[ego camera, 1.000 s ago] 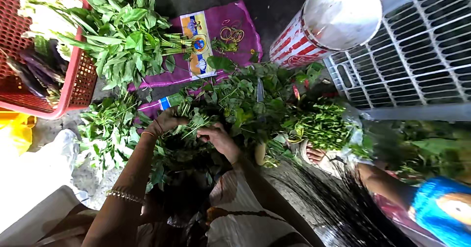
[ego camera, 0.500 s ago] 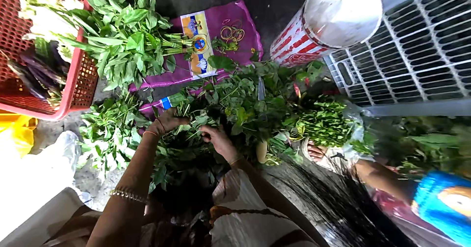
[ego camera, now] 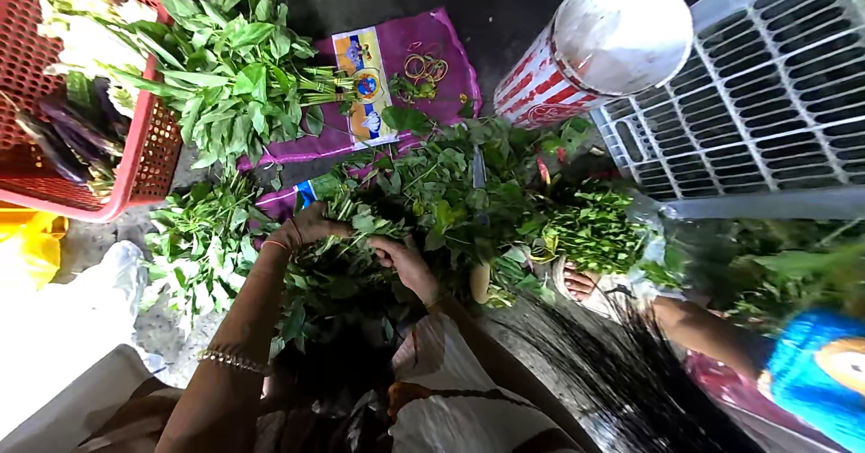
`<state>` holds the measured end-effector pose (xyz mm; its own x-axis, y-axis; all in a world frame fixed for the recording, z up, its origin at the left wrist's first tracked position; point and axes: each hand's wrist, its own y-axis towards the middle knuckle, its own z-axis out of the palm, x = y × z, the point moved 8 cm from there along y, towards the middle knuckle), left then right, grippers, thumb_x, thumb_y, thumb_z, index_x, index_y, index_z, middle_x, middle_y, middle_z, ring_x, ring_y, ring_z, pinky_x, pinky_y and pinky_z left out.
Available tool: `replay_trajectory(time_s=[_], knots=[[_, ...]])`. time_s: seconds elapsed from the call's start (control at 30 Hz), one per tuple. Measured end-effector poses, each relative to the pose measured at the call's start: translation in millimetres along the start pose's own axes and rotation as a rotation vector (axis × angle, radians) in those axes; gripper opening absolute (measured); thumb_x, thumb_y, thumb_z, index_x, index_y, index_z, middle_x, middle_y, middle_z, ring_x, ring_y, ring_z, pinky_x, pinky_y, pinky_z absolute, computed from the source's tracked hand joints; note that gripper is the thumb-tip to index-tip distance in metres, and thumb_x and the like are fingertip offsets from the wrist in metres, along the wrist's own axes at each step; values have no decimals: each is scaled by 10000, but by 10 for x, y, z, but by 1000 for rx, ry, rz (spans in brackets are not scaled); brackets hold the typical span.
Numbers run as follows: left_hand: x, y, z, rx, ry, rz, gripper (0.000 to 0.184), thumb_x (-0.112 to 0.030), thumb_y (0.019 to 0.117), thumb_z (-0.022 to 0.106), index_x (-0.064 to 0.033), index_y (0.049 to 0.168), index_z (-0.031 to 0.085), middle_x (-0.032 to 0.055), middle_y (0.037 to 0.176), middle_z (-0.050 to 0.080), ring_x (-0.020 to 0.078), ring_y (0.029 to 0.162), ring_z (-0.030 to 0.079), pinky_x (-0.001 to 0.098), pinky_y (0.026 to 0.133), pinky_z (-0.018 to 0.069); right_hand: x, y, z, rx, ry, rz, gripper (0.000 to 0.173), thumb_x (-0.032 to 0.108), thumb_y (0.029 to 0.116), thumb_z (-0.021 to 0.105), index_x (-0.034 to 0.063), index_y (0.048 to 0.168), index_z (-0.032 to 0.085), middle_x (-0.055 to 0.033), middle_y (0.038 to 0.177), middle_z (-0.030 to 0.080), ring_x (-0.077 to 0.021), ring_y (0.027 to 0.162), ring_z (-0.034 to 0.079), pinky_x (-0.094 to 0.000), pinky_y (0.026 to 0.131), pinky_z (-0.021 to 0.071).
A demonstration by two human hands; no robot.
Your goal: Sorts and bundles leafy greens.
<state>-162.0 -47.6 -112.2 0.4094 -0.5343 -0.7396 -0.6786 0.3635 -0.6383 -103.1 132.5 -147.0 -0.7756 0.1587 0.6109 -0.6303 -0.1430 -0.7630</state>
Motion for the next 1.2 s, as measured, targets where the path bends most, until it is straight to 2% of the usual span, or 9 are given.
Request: replay_trajectory(time_s=[0.1, 0.2, 0.3, 0.43, 0.53, 0.77, 1.0, 1.1, 1.2], knots=[[-185, -19, -29, 42, -63, -70, 269, -57, 872, 773, 33, 1105, 672, 103, 999, 711, 137, 925, 664, 367, 900, 540, 22, -22, 20, 4, -63, 29, 345, 131, 886, 780, -6, 1154, 613, -33, 871, 647, -77, 682, 563, -229, 587, 471], [-138, -41, 71, 57, -46, -38, 336, -129, 852, 775, -9, 1148, 671, 94, 1025, 716, 143, 931, 674, 375, 872, 552, 14, -55, 85, -74, -77, 48, 513, 186, 895, 794, -30, 1286, 543, -85, 947, 647, -111, 727, 591, -258, 612, 499], [-219, -201, 43, 39, -36, -87, 387, -86, 892, 712, 15, 1252, 612, 161, 1126, 672, 210, 984, 634, 429, 876, 522, 47, -80, 70, -131, -68, 37, 404, 106, 944, 711, -67, 1262, 531, -108, 897, 616, -116, 663, 577, -256, 580, 498], [-268, -244, -3, 33, -48, -85, 352, -59, 856, 728, 6, 1188, 633, 101, 1048, 682, 132, 905, 633, 347, 819, 532, -18, -64, 88, -50, 87, 54, 171, 56, 962, 652, -14, 1084, 555, -29, 691, 585, -63, 480, 497, -203, 460, 457], [-352, -135, 114, 92, -28, -103, 400, -58, 844, 803, 24, 1200, 640, 84, 1061, 718, 106, 962, 677, 318, 917, 550, -64, -67, 159, -8, 81, 96, 157, 136, 969, 686, 27, 1051, 609, 8, 727, 583, -29, 495, 447, -184, 463, 406], [-145, -39, -24, -54, 176, -179, 482, -238, 857, 844, 99, 1137, 642, 272, 1068, 676, 380, 1014, 658, 570, 932, 504, -72, -80, 108, -113, -3, 127, 194, 197, 1006, 654, 26, 1093, 622, -10, 753, 584, -43, 480, 425, -198, 435, 377], [-86, -262, -301, -119, -277, -90, 352, -181, 1030, 599, 14, 1323, 582, 126, 1161, 672, 158, 1030, 646, 383, 953, 533, -247, -25, -88, -221, -69, 174, 214, 229, 1060, 557, 31, 1142, 559, -2, 670, 529, -61, 459, 440, -213, 428, 403], [12, -413, -651, -343, -434, -112, 372, -282, 1072, 524, -30, 1343, 567, 97, 1126, 681, 135, 978, 664, 384, 901, 566, -143, -175, -82, -123, 22, 193, 451, 301, 1037, 610, 48, 1395, 501, -125, 1114, 687, -192, 704, 678, -322, 540, 552], [140, -480, -779, -439, -473, -131, 388, -307, 1075, 515, -30, 1344, 554, 97, 1107, 674, 133, 966, 658, 385, 884, 564, 134, -509, -226, -74, 15, 134, 629, 277, 1065, 553, 166, 1594, 231, -196, 1475, 475, -373, 1014, 700, -500, 664, 624]])
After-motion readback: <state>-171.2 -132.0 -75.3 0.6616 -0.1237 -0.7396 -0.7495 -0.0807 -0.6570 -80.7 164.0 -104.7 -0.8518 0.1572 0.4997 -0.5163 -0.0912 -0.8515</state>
